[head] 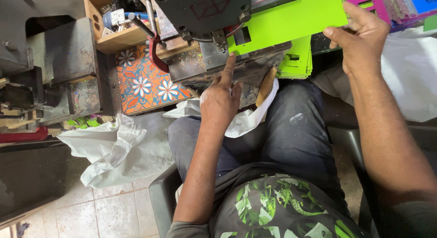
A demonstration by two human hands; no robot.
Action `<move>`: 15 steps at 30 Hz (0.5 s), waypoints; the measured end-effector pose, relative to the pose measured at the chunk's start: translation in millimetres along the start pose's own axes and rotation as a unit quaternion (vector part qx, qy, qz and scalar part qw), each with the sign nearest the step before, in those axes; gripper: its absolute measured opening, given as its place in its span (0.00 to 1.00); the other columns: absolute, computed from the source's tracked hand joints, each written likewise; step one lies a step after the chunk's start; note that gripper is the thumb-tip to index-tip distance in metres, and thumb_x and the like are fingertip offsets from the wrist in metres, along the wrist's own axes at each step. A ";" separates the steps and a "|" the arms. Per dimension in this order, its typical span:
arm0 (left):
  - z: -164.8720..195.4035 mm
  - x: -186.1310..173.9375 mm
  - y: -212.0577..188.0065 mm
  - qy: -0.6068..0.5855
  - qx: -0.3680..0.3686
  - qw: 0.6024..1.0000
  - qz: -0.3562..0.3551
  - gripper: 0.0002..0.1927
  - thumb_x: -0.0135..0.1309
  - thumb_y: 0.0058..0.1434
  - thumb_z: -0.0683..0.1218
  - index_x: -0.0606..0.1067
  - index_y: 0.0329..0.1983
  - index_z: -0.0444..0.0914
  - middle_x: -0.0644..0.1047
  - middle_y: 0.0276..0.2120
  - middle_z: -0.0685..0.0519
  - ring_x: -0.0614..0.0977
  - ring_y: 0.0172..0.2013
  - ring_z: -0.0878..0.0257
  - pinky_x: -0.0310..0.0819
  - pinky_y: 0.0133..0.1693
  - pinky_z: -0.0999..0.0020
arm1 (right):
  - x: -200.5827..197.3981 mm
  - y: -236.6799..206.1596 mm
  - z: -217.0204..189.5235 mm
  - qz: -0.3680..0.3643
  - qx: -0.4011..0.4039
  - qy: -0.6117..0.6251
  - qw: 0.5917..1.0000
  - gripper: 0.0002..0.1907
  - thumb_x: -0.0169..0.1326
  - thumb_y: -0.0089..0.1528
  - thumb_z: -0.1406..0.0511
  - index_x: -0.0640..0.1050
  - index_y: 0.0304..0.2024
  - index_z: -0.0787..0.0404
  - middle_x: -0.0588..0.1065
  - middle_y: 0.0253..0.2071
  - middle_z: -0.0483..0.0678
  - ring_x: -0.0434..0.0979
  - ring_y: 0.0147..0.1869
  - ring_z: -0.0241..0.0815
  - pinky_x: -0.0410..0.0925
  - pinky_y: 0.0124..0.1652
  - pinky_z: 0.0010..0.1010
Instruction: The person uses a manual press to punch rectangular holes into green and pink plastic sheets. They place each sheet under the press, operate the lever, and stack the finished pieces. At the end, they show a red and a blue punched piece to another person.
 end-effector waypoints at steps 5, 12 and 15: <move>-4.0 0.9 -1.6 -0.010 0.010 1.000 0.012 0.40 0.61 0.61 0.46 0.59 0.76 0.48 0.81 0.47 0.40 0.84 0.41 0.44 0.79 0.41 0.51 | -1.7 -0.3 4.2 0.001 0.001 -0.012 1.000 0.24 0.61 0.69 0.82 0.75 0.68 0.75 0.81 0.54 0.59 0.84 0.45 0.35 0.71 0.35 0.20; -9.2 -2.0 -2.3 0.012 -0.010 1.000 0.007 0.38 0.59 0.63 0.46 0.60 0.76 0.50 0.81 0.41 0.41 0.84 0.36 0.43 0.78 0.37 0.48 | 4.6 -0.6 5.6 0.000 0.009 -0.015 1.000 0.25 0.62 0.68 0.82 0.76 0.67 0.75 0.82 0.52 0.57 0.82 0.43 0.33 0.70 0.35 0.19; -15.1 -9.7 -4.1 0.025 -0.014 0.999 0.015 0.36 0.59 0.64 0.47 0.61 0.75 0.51 0.82 0.37 0.43 0.83 0.34 0.43 0.77 0.36 0.47 | 18.5 -1.2 5.5 0.007 0.012 -0.024 1.000 0.25 0.63 0.66 0.81 0.75 0.66 0.74 0.82 0.51 0.55 0.81 0.42 0.32 0.70 0.35 0.19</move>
Point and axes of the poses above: each hand's wrist, its own y-axis towards the middle knuckle, its own x-axis out of the palm, z = x × y, the point moved 1 cm from there along y, towards the middle knuckle
